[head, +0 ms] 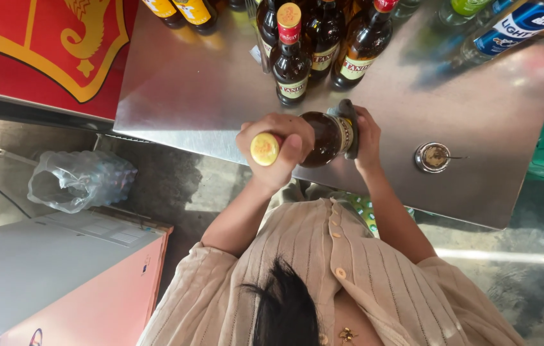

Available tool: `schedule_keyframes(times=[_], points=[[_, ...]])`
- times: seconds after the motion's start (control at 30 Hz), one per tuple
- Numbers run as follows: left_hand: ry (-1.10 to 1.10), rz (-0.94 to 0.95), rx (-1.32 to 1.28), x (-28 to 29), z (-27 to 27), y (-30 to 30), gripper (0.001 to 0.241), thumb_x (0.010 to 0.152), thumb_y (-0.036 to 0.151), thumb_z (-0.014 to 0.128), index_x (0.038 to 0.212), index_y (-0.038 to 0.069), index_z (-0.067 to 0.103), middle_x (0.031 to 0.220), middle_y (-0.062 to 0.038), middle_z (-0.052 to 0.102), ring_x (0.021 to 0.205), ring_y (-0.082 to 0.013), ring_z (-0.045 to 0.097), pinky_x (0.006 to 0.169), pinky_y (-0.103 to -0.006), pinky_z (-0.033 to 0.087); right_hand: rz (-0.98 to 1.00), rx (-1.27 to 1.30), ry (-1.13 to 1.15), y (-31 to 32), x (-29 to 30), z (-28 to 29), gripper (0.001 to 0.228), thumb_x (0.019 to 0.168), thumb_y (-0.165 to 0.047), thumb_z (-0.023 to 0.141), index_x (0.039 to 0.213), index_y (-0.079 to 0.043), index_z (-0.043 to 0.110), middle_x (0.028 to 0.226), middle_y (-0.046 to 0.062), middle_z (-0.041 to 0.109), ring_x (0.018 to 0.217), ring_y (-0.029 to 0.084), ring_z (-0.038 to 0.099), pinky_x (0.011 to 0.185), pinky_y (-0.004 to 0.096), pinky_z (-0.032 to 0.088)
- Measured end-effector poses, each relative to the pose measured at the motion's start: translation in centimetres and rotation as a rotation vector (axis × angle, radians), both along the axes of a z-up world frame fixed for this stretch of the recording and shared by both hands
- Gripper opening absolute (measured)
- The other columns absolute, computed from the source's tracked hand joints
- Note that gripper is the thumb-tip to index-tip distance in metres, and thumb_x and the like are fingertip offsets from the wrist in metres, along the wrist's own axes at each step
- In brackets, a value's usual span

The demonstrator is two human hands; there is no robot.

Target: Wiping and cleaning several liquor bottles with a cloth on a metal counter.

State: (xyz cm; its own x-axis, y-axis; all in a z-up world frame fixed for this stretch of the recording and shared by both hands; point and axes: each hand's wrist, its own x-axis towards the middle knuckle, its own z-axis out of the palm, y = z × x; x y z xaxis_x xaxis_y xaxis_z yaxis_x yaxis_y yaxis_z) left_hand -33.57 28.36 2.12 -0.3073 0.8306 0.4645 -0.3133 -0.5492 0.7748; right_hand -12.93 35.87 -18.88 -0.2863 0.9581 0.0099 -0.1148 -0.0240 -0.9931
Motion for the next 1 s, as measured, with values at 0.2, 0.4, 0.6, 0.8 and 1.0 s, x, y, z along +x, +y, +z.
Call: schedule_keyframes(times=[0.2, 0.4, 0.6, 0.8, 1.0], points=[[0.009, -0.031, 0.011, -0.2, 0.9, -0.6, 0.021, 0.101, 0.007, 0.063, 0.086, -0.001, 0.052, 0.067, -0.011, 0.057, 0.053, -0.0197, 0.054, 0.053, -0.033, 0.048, 0.105, 0.121, -0.068, -1.3, -2.8, 8.7, 0.053, 0.11, -0.038, 0.039, 0.128, 0.007, 0.062, 0.116, 0.015, 0.07, 0.107, 0.021, 0.066, 0.099, 0.034, 0.052], [-0.17, 0.013, -0.022, 0.6, -0.5, 0.0, 0.023, 0.101, 0.009, 0.064, 0.085, -0.001, 0.052, 0.066, -0.01, 0.055, 0.054, -0.0184, 0.048, 0.046, -0.0309, 0.042, -0.1, 0.9, -0.394, -6.0, -5.4, 15.2, 0.05, 0.116, -0.039, 0.036, 0.139, 0.003, 0.049, 0.147, 0.027, 0.049, 0.144, 0.041, 0.046, 0.123, 0.053, 0.039], [-0.223, -0.008, 0.029, 0.1, 0.6, -0.6, 0.02, 0.102, 0.008, 0.062, 0.087, -0.002, 0.053, 0.066, -0.008, 0.052, 0.049, -0.0152, 0.046, 0.049, -0.0317, 0.042, -0.252, 0.702, -0.368, -4.3, -1.9, 6.2, 0.069, 0.112, -0.054, 0.028, 0.147, 0.001, 0.047, 0.146, 0.023, 0.053, 0.14, 0.037, 0.05, 0.12, 0.049, 0.038], [-0.103, -0.041, 0.1, -0.4, 3.0, -1.2, 0.016, 0.099, 0.005, 0.058, 0.085, -0.001, 0.051, 0.063, -0.008, 0.051, 0.049, -0.0177, 0.048, 0.049, -0.0331, 0.045, 0.091, -0.494, 0.827, -2.0, -0.9, 4.7, 0.058, 0.109, -0.049, 0.045, 0.141, -0.002, 0.057, 0.136, 0.014, 0.066, 0.126, 0.029, 0.065, 0.116, 0.044, 0.051], [-0.165, 0.012, 0.129, -1.1, 3.0, -1.5, 0.023, 0.1, 0.01, 0.057, 0.082, 0.002, 0.046, 0.06, -0.009, 0.049, 0.048, -0.0186, 0.046, 0.05, -0.0367, 0.047, 0.099, -0.755, 0.964, -2.6, -1.5, 8.3, 0.065, 0.097, -0.061, 0.051, 0.133, -0.008, 0.058, 0.132, 0.012, 0.066, 0.122, 0.03, 0.066, 0.109, 0.048, 0.054]])
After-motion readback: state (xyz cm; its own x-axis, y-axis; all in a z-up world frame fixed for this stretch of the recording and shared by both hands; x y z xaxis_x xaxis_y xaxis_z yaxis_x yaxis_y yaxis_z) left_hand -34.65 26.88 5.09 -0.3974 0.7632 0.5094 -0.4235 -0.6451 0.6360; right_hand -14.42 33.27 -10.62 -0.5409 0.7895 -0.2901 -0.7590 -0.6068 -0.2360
